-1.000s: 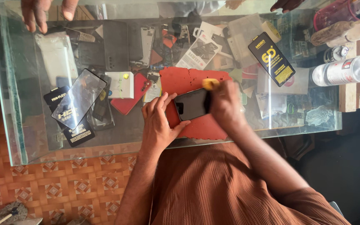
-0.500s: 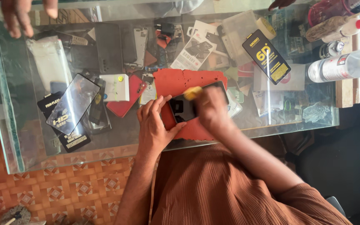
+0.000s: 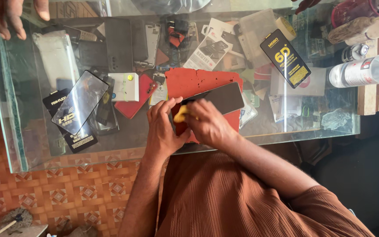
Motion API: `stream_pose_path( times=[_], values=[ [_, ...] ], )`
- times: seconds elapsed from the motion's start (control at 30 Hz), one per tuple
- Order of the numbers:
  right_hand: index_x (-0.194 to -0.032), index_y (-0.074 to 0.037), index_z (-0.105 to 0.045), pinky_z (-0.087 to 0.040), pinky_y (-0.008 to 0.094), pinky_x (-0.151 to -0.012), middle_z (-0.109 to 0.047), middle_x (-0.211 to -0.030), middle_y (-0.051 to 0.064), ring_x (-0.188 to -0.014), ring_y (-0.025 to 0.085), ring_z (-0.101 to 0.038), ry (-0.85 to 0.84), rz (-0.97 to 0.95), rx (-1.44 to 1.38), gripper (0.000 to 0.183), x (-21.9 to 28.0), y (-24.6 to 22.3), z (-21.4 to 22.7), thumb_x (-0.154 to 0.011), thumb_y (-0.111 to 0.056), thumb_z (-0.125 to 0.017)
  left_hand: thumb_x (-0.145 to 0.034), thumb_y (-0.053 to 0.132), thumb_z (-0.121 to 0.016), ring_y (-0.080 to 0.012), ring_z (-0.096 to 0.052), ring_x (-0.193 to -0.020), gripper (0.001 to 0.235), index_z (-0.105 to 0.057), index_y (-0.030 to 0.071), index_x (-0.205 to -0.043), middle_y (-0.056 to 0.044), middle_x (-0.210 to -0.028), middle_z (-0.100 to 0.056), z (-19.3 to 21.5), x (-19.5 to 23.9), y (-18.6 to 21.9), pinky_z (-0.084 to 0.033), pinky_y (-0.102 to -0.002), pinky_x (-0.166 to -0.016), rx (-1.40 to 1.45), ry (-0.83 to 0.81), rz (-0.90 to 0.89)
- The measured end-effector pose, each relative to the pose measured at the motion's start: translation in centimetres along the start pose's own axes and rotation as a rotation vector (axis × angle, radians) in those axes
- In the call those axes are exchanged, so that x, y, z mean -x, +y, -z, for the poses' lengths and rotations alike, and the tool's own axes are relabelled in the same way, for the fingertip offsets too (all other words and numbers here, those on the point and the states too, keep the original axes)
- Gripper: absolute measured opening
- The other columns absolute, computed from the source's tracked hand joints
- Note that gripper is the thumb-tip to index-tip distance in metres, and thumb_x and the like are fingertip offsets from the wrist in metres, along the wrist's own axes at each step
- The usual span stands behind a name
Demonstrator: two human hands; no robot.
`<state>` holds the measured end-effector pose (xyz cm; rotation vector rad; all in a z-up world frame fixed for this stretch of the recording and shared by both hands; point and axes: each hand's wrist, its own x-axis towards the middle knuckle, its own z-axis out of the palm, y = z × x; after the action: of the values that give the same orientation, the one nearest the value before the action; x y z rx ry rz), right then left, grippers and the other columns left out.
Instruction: The person cleans a smartphone screen using a yellow cloth and a spray bottle. They repeatedly wipe the screen, occasionally reapplying liquid from the bottle, and continue wiping until the end of the clip.
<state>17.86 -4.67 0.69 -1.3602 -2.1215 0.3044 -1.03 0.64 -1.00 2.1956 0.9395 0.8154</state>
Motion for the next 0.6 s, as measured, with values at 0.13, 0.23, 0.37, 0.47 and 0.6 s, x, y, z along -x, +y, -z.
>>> stream_pose_path(
  times=[0.13, 0.23, 0.37, 0.47, 0.6],
  values=[
    [-0.108, 0.002, -0.073, -0.052, 0.042, -0.090, -0.063, -0.114, 0.015, -0.103, 0.031, -0.060, -0.035, 0.141, -0.060, 0.036, 1.3, 0.2, 1.9, -0.073, 0.003, -0.066, -0.070, 0.013, -0.091, -0.0316, -0.046, -0.137, 0.096, -0.034, 0.003, -0.147, -0.010, -0.147, -0.059, 0.0, 0.2, 0.1, -0.029, -0.049, -0.118, -0.014, 0.017, -0.019],
    [-0.106, -0.003, -0.076, -0.051, 0.040, -0.083, -0.063, -0.107, 0.013, -0.099, 0.030, -0.061, -0.035, -0.046, 0.029, 0.030, 2.0, 1.6, 2.9, -0.079, 0.008, -0.067, -0.069, 0.019, -0.095, -0.0337, -0.045, -0.136, 0.101, -0.033, 0.001, -0.146, -0.011, -0.147, -0.058, 0.2, 0.0, 0.3, -0.027, -0.050, -0.116, 0.019, -0.002, -0.044],
    [-0.110, 0.001, -0.074, -0.052, 0.042, -0.088, -0.063, -0.107, 0.011, -0.101, 0.031, -0.061, 0.063, -0.022, 0.049, 0.034, 2.2, 1.9, 1.3, -0.076, 0.003, -0.070, -0.071, 0.018, -0.094, -0.0334, -0.044, -0.136, 0.100, -0.032, 0.001, -0.147, -0.013, -0.149, -0.055, 0.7, 0.1, 0.3, -0.027, -0.051, -0.117, 0.059, -0.015, -0.076],
    [-0.110, 0.005, -0.071, -0.051, 0.044, -0.087, -0.062, -0.110, 0.015, -0.102, 0.034, -0.060, -0.018, 0.180, -0.086, 0.041, 2.3, 1.1, 0.3, -0.072, -0.010, -0.077, -0.069, 0.008, -0.087, -0.0321, -0.045, -0.139, 0.096, -0.032, 0.002, -0.147, -0.012, -0.151, -0.056, 0.9, 0.0, 0.5, -0.028, -0.049, -0.119, 0.001, -0.034, -0.054],
    [-0.113, 0.004, -0.071, -0.052, 0.043, -0.091, -0.063, -0.113, 0.014, -0.106, 0.032, -0.061, -0.072, 0.179, -0.005, 0.042, 3.2, 1.0, 1.6, -0.073, -0.009, -0.074, -0.071, 0.009, -0.089, -0.0325, -0.043, -0.139, 0.096, -0.031, 0.000, -0.148, -0.012, -0.152, -0.054, 1.1, -0.1, 0.6, -0.027, -0.050, -0.119, 0.021, -0.029, -0.075]
  ],
)
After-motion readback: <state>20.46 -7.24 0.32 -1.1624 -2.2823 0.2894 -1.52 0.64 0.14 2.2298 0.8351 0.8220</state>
